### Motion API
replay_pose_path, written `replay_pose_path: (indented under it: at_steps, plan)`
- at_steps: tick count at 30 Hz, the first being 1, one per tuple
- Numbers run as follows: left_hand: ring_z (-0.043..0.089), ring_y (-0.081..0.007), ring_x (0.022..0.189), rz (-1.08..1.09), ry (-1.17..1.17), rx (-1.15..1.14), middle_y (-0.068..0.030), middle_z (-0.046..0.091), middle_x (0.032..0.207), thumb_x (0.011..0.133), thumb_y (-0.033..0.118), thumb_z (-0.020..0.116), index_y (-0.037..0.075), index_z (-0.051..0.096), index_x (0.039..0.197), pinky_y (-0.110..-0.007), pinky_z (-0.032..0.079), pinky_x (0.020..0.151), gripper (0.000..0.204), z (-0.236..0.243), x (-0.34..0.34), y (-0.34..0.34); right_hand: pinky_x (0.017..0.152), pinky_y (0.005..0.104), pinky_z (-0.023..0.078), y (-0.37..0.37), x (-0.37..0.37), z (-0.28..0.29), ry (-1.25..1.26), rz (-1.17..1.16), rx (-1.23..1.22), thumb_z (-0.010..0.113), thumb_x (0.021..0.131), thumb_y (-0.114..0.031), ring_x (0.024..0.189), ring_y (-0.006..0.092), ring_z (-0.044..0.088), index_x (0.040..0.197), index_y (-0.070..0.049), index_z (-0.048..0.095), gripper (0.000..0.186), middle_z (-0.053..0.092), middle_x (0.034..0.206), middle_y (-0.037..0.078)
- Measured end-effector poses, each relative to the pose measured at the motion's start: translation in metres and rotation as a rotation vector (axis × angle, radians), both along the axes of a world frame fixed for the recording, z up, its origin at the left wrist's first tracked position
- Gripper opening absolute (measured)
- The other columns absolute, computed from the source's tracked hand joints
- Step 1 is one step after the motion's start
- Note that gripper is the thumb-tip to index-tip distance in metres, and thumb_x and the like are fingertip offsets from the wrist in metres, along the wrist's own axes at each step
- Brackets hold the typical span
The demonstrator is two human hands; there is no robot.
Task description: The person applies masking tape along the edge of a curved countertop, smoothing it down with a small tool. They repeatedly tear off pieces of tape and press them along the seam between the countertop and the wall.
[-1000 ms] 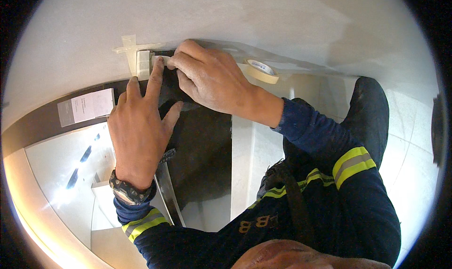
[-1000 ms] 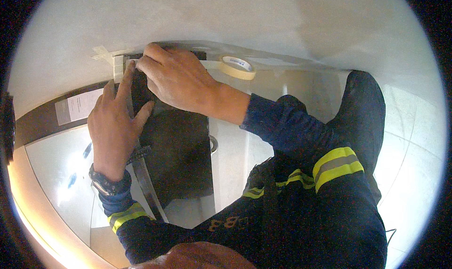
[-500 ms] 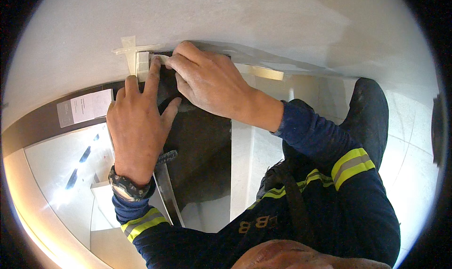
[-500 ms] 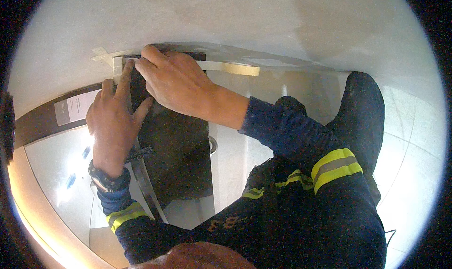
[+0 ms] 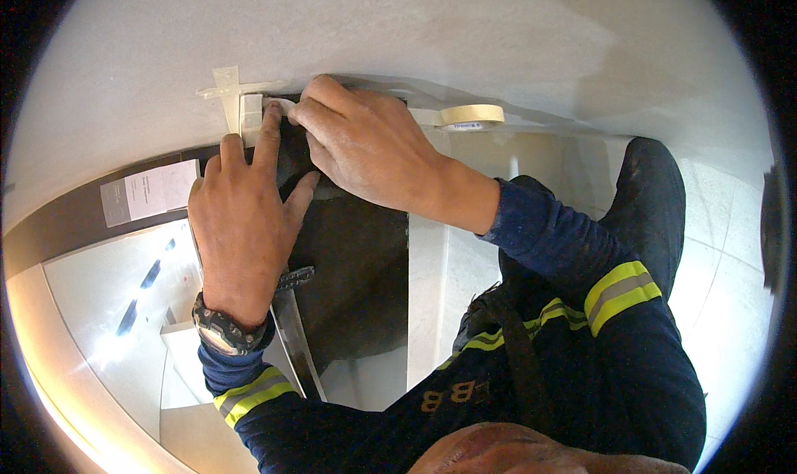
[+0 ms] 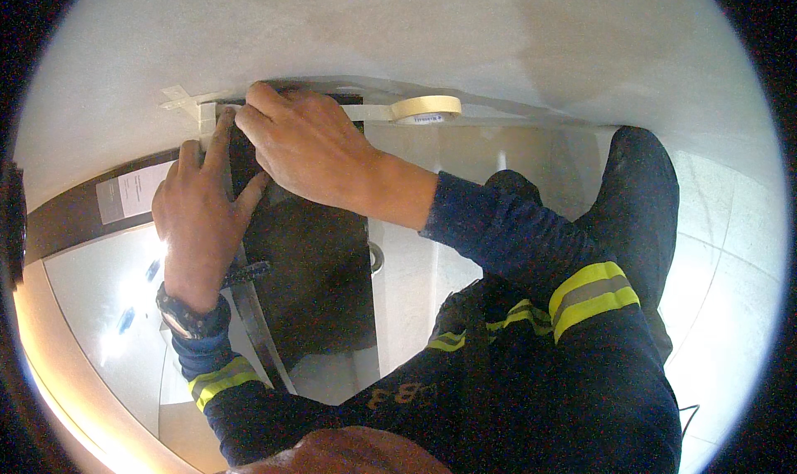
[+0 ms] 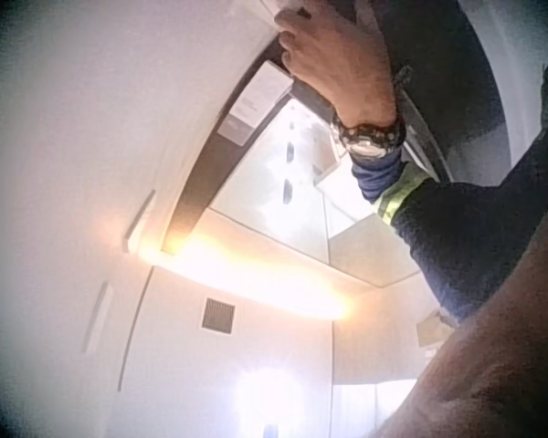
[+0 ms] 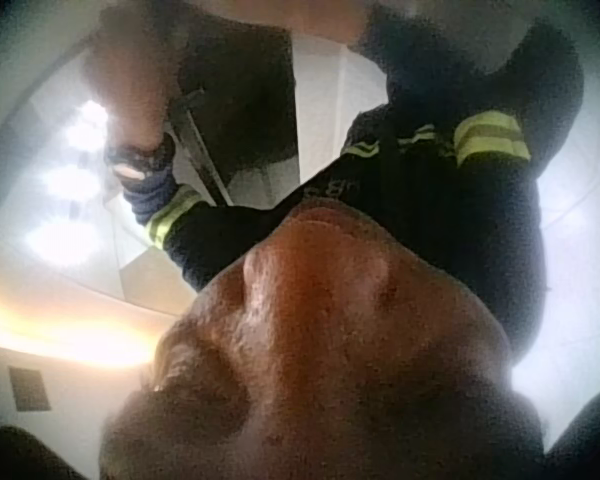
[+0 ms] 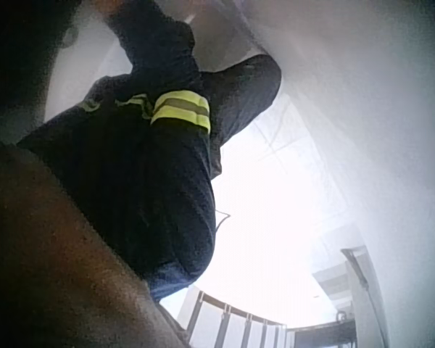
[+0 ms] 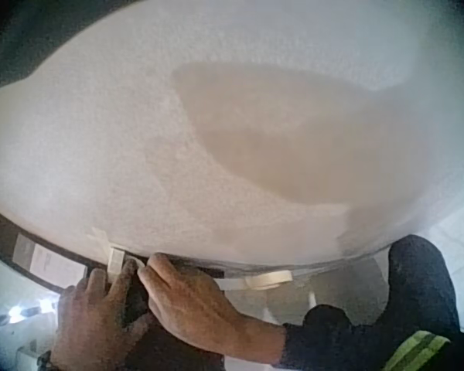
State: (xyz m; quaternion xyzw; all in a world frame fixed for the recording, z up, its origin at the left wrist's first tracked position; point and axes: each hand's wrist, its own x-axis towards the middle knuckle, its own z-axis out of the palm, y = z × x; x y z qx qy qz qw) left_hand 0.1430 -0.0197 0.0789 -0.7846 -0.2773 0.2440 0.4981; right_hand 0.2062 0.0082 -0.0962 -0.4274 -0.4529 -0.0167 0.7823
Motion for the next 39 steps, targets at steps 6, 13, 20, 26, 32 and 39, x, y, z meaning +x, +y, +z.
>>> replay_pose_path:
  at_steps: [6, 13, 20, 26, 32, 39]
  plan:
    - [0.067, -0.0229, 0.087, -0.002, 0.01, 0.018, -0.0107, 0.062, 0.101, 0.082, 0.04, 0.087, 0.011, 0.058, 0.151, -0.038, 0.057, 0.074, 0.08, -0.001, 0.002, 0.001, 0.07, 0.0424, 0.06, -0.002, 0.001, 0.002, 0.009, 0.035, -0.02, 0.072, 0.086, -0.008, 0.08, 0.0305, 0.07, 0.106, 0.0, 0.065, 0.023, 0.058, 0.101, 0.013]
    - [0.067, -0.0226, 0.086, -0.055, 0.038, 0.062, -0.0103, 0.063, 0.099, 0.081, 0.043, 0.086, 0.01, 0.06, 0.148, -0.038, 0.056, 0.073, 0.079, -0.009, 0.003, 0.001, 0.074, 0.0437, 0.06, -0.006, 0.003, -0.003, -0.01, 0.058, -0.062, 0.071, 0.085, -0.009, 0.089, 0.0327, 0.071, 0.104, 0.0, 0.065, 0.022, 0.06, 0.103, 0.014]
    - [0.067, -0.0243, 0.086, -0.085, 0.034, 0.09, -0.0108, 0.062, 0.098, 0.082, 0.046, 0.084, 0.012, 0.061, 0.147, -0.038, 0.055, 0.072, 0.077, -0.011, -0.001, 0.006, 0.091, 0.0503, 0.056, -0.021, 0.002, -0.058, -0.073, 0.014, -0.165, 0.072, 0.082, -0.011, 0.108, 0.0364, 0.066, 0.118, -0.01, 0.065, 0.037, 0.06, 0.122, 0.015]
    - [0.069, -0.0291, 0.085, -0.053, 0.011, 0.101, -0.0129, 0.063, 0.101, 0.085, 0.048, 0.082, 0.015, 0.058, 0.15, -0.042, 0.056, 0.073, 0.077, -0.012, -0.003, 0.007, 0.1, 0.0489, 0.051, -0.026, 0.009, -0.124, -0.281, -0.086, -0.341, 0.075, 0.081, -0.015, 0.118, 0.0347, 0.062, 0.123, -0.013, 0.064, 0.044, 0.061, 0.124, 0.013]
    - [0.069, -0.0289, 0.089, -0.073, 0.003, 0.139, -0.0141, 0.063, 0.109, 0.085, 0.05, 0.082, 0.017, 0.057, 0.152, -0.042, 0.056, 0.076, 0.078, -0.016, -0.005, 0.009, 0.097, 0.0475, 0.053, -0.028, 0.013, -0.135, -0.232, -0.045, -0.379, 0.076, 0.082, -0.016, 0.11, 0.034, 0.065, 0.127, -0.013, 0.061, 0.047, 0.063, 0.117, 0.013]
    - [0.071, -0.0347, 0.086, -0.117, -0.033, 0.125, -0.0151, 0.063, 0.105, 0.088, 0.049, 0.079, 0.017, 0.056, 0.151, -0.045, 0.058, 0.072, 0.074, -0.017, -0.009, 0.011, 0.085, 0.0486, 0.058, -0.027, 0.017, -0.136, -0.22, 0.092, -0.467, 0.072, 0.087, -0.013, 0.099, 0.0371, 0.069, 0.13, -0.011, 0.059, 0.045, 0.066, 0.112, 0.015]
